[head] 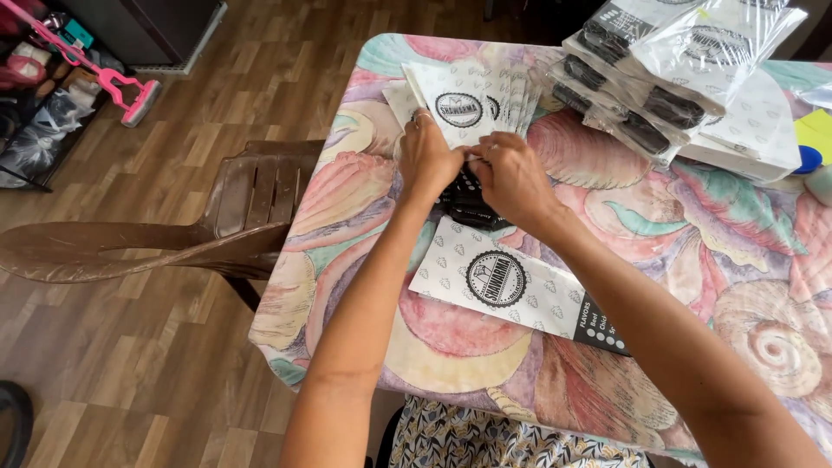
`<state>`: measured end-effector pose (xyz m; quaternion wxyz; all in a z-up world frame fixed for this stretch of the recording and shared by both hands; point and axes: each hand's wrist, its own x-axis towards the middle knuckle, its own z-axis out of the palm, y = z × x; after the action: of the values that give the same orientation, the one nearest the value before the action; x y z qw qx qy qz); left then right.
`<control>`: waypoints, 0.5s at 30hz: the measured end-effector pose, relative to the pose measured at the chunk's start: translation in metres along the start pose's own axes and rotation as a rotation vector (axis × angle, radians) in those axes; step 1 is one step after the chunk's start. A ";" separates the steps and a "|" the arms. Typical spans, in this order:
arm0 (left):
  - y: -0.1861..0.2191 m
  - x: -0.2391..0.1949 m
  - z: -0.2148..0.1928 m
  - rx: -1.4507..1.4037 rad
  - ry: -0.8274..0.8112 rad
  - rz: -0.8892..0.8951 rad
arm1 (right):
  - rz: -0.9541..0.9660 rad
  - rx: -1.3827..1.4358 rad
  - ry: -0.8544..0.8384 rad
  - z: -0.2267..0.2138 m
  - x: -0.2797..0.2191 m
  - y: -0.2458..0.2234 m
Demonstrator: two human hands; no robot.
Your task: The person organizes printed paper shawarma wrappers into a neat stack on a table, handling them by hand to align the edges and tapping the stack against the surface.
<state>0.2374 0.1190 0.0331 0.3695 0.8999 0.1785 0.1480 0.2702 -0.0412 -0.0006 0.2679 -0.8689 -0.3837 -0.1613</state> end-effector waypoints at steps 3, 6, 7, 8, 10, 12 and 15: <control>0.025 -0.034 -0.016 0.162 0.041 0.196 | 0.081 -0.030 -0.255 -0.020 -0.022 -0.037; -0.008 -0.009 0.008 0.289 -0.063 0.159 | 0.043 0.022 -0.308 -0.044 -0.033 -0.035; -0.012 -0.004 0.009 0.289 -0.072 0.160 | 0.051 0.024 -0.311 -0.050 -0.038 -0.032; -0.016 0.001 0.011 0.291 -0.111 0.137 | 0.013 0.017 -0.342 -0.057 -0.042 -0.029; -0.021 0.006 0.016 0.291 -0.152 0.113 | -0.024 0.011 -0.375 -0.066 -0.051 -0.023; -0.023 0.007 0.021 0.332 -0.156 0.099 | -0.141 0.011 -0.351 -0.072 -0.062 -0.020; -0.009 -0.009 0.014 0.392 -0.115 0.108 | -0.202 -0.044 -0.361 -0.095 -0.070 -0.034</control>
<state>0.2332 0.1123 0.0156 0.1886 0.9697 0.1341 0.0783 0.1923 -0.1187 0.0538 0.1583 -0.8465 -0.5069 -0.0372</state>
